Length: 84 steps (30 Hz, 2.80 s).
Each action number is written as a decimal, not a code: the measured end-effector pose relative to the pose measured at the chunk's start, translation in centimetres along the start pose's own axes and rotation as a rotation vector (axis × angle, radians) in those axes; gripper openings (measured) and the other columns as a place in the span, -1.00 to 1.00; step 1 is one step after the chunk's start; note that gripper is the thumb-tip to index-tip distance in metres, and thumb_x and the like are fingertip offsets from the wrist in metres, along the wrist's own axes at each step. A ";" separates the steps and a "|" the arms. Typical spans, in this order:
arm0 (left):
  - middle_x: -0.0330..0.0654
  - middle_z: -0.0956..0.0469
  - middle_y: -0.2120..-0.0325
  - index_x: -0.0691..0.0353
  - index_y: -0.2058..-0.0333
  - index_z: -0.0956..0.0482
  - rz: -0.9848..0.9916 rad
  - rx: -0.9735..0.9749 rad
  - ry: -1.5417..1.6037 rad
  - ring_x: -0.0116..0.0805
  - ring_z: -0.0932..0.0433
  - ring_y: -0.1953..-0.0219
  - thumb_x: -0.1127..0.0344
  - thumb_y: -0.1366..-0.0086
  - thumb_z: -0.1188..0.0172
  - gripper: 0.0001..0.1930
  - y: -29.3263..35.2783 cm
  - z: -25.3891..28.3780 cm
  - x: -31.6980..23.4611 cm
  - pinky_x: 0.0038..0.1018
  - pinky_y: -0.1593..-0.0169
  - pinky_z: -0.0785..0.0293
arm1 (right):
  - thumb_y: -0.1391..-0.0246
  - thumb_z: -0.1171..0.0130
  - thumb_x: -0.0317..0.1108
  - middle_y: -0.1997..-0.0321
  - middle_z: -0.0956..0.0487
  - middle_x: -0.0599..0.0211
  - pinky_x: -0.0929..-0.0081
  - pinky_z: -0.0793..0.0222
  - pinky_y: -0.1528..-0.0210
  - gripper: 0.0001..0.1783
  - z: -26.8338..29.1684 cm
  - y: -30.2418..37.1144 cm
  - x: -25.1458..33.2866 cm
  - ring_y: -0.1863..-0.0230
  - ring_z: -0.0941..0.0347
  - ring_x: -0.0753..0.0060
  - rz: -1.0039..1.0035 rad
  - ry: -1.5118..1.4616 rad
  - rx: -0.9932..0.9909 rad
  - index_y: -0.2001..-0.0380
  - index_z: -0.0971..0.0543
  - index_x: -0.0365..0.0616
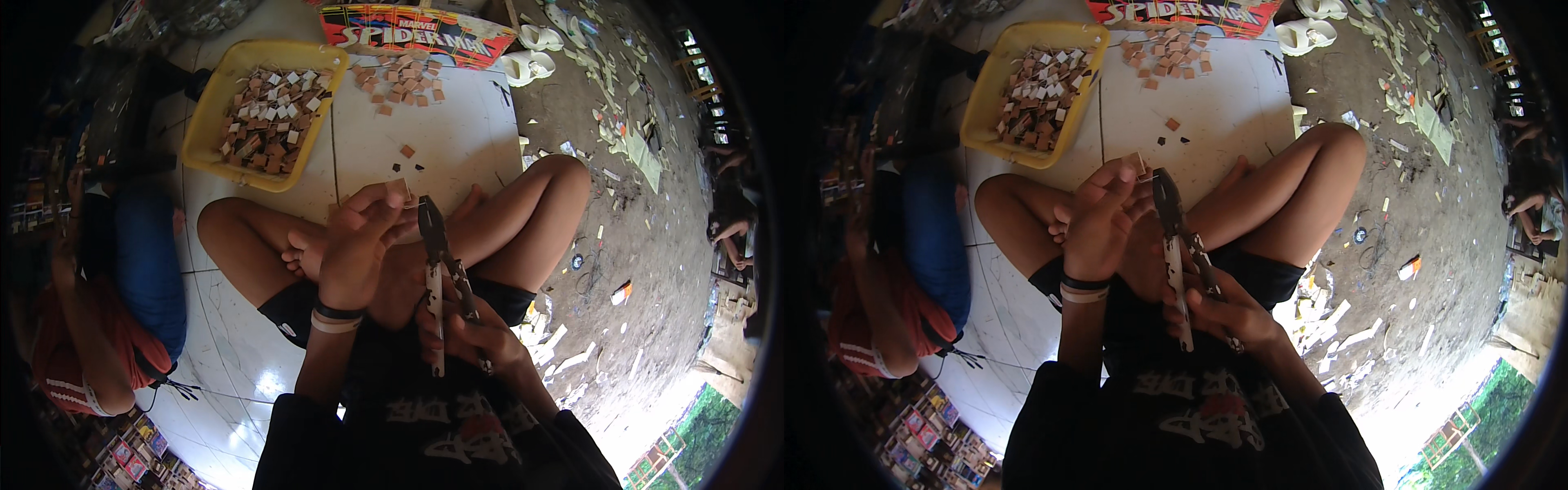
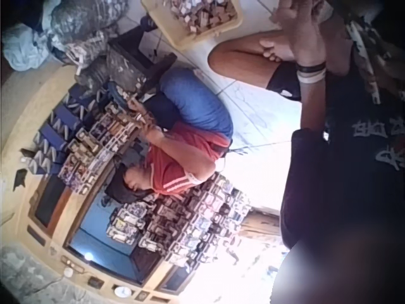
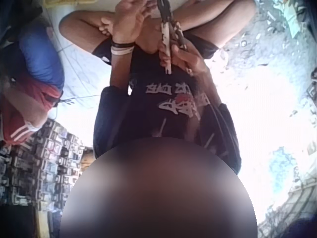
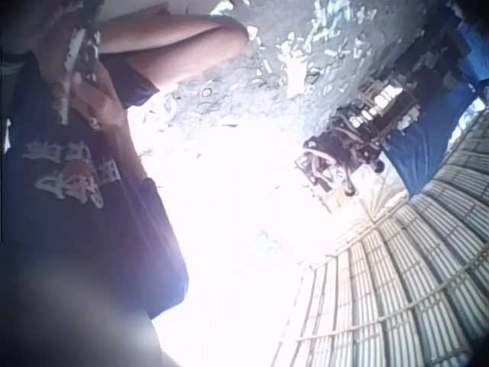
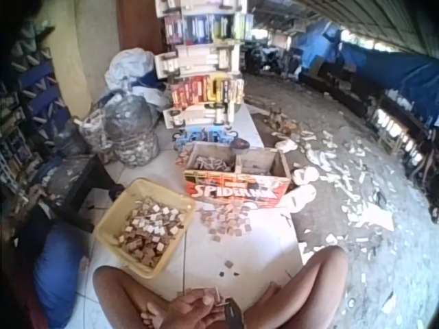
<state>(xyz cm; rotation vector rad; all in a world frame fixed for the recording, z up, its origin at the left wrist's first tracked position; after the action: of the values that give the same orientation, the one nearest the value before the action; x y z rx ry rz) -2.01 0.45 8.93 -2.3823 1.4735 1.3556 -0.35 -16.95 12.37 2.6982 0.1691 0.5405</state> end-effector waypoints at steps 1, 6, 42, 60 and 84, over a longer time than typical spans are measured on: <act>-0.21 -0.70 0.18 0.31 -0.02 -0.62 -0.014 -0.024 0.026 -0.43 -0.69 0.10 0.30 -0.45 -0.33 -0.73 -0.2 0.4 -0.2 -0.45 -0.10 -0.59 | -0.35 -0.26 -0.15 -0.03 -0.46 0.26 0.26 -0.46 -0.02 -0.12 0.8 0.1 -0.1 0.05 -0.44 0.40 -0.027 0.155 -0.054 -0.54 -0.05 -0.14; -0.21 -0.70 0.18 0.36 0.03 -0.68 -0.213 -0.097 -0.271 -0.41 -0.68 0.11 0.29 -0.44 -0.35 -0.74 -0.1 1.2 -2.7 -0.42 -0.11 -0.61 | -0.44 -0.13 -0.32 -0.31 -0.48 0.07 0.21 -0.43 -0.31 -0.34 3.7 0.4 1.0 -0.31 -0.47 0.19 -0.049 0.849 -0.268 -0.46 -0.19 -0.32; -0.07 -0.77 0.16 0.42 0.07 -0.73 -0.324 0.012 -0.399 -0.41 -0.72 0.09 0.62 -0.33 -0.32 -0.79 0.6 -1.0 -1.8 -0.54 -0.08 -0.64 | -0.43 -0.18 -0.35 0.20 -0.59 0.39 0.55 -0.44 0.20 -0.41 3.3 0.7 0.8 0.20 -0.58 0.55 -0.089 0.699 -0.367 -0.42 -0.28 -0.17; -0.02 -0.75 0.17 0.26 -0.09 -0.64 -0.480 -0.224 -0.816 -0.23 -0.74 0.24 0.40 -0.28 -0.37 -0.61 -5.2 4.1 -0.7 -0.35 0.09 -0.62 | -0.42 -0.16 -0.35 -0.15 -0.57 0.17 0.34 -0.41 -0.26 -0.39 6.9 1.7 4.3 -0.19 -0.52 0.32 0.249 1.025 -0.621 -0.44 -0.27 -0.19; -0.17 -0.63 0.28 0.17 0.18 -0.73 -0.554 -0.057 -1.095 -0.32 -0.70 0.26 0.60 -0.11 -0.40 -0.72 -0.6 -1.0 -3.5 -0.43 0.20 -0.59 | -0.36 -0.19 -0.46 -0.03 -0.62 0.05 0.32 -0.42 -0.18 -0.31 4.1 0.9 3.8 -0.06 -0.57 0.26 0.163 1.132 -0.520 -0.48 -0.22 -0.14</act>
<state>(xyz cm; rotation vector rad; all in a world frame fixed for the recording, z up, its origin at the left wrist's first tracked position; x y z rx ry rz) -1.51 2.82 11.66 -1.3614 0.4367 1.9653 4.76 -18.51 10.55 1.6471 0.0771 1.8042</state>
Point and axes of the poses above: each hand's wrist, its own y-axis away from the middle knuckle, its own z-axis out of the back of the hand, x = y × z, the point moved 9 cm from there along -y, towards the middle knuckle
